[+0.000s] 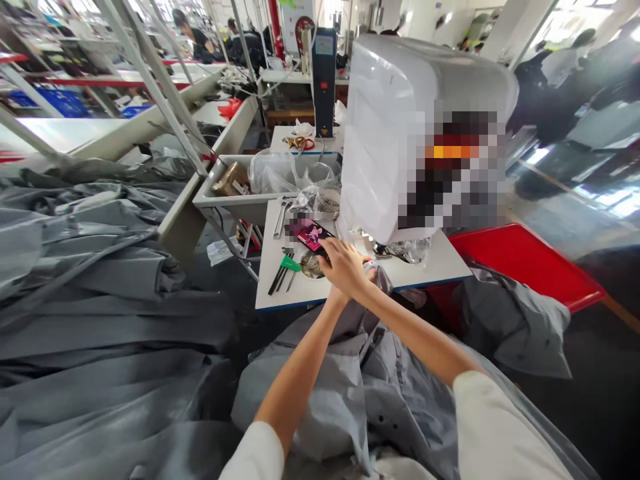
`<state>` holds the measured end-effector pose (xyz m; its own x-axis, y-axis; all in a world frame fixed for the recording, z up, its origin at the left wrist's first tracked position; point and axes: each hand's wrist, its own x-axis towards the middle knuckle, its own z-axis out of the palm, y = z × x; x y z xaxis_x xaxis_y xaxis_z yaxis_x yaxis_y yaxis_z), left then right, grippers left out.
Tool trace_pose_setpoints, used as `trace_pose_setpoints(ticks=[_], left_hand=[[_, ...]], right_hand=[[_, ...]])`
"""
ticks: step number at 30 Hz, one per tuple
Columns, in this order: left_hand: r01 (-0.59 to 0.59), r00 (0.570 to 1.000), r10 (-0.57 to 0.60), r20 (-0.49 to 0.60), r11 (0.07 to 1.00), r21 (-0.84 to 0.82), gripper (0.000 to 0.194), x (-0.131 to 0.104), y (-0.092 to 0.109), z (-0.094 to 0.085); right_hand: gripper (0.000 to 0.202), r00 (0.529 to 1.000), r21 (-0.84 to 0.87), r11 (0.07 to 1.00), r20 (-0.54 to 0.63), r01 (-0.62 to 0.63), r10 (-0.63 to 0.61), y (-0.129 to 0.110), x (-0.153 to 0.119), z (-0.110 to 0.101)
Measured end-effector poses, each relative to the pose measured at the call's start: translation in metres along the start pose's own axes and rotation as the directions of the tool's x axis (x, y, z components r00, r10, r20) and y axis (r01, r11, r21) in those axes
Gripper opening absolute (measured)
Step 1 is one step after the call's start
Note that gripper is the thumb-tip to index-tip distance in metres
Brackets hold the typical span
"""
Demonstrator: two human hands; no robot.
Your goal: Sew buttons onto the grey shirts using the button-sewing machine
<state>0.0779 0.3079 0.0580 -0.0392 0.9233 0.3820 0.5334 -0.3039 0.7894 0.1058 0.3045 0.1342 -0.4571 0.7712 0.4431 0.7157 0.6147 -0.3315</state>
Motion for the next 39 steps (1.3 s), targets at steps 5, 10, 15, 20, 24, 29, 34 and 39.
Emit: trace_pose_setpoints(ticks=[5, 10, 15, 20, 24, 29, 34, 39], left_hand=[[-0.077, 0.996, 0.074, 0.057, 0.996, 0.051, 0.03, -0.001, -0.004, -0.002], [-0.059, 0.995, 0.055, 0.08, 0.997, 0.049, 0.032, 0.0, -0.008, -0.001], [-0.03, 0.994, 0.032, 0.102, 0.999, -0.025, 0.033, -0.001, -0.006, -0.006], [-0.051, 0.991, 0.06, 0.116, 0.996, -0.079, 0.035, -0.004, -0.003, -0.014], [-0.032, 0.99, 0.043, 0.135, 0.996, -0.078, 0.035, -0.002, -0.003, -0.014], [0.003, 0.991, 0.001, 0.134, 0.999, -0.032, 0.033, -0.001, -0.002, -0.012], [-0.015, 0.991, 0.021, 0.136, 0.999, -0.045, 0.032, -0.003, 0.001, -0.014], [-0.014, 0.992, 0.021, 0.127, 0.998, -0.056, 0.031, -0.002, 0.001, -0.014]], right_hand=[[0.073, 0.986, -0.2, 0.972, 0.085, -0.122, 0.141, -0.008, 0.076, 0.054], [0.07, 0.97, -0.274, 0.944, 0.101, -0.185, 0.219, -0.008, 0.108, 0.085], [0.07, 0.931, -0.298, 0.916, 0.162, -0.27, 0.327, -0.009, 0.125, 0.095], [0.077, 0.921, -0.275, 0.915, 0.175, -0.294, 0.348, -0.008, 0.132, 0.096], [0.075, 0.911, -0.246, 0.905, 0.143, -0.346, 0.387, -0.008, 0.132, 0.098], [0.077, 0.899, -0.239, 0.902, 0.17, -0.359, 0.403, -0.01, 0.13, 0.099], [0.077, 0.89, -0.246, 0.893, 0.172, -0.377, 0.423, -0.013, 0.129, 0.098], [0.08, 0.885, -0.225, 0.896, 0.188, -0.383, 0.426, -0.013, 0.13, 0.097]])
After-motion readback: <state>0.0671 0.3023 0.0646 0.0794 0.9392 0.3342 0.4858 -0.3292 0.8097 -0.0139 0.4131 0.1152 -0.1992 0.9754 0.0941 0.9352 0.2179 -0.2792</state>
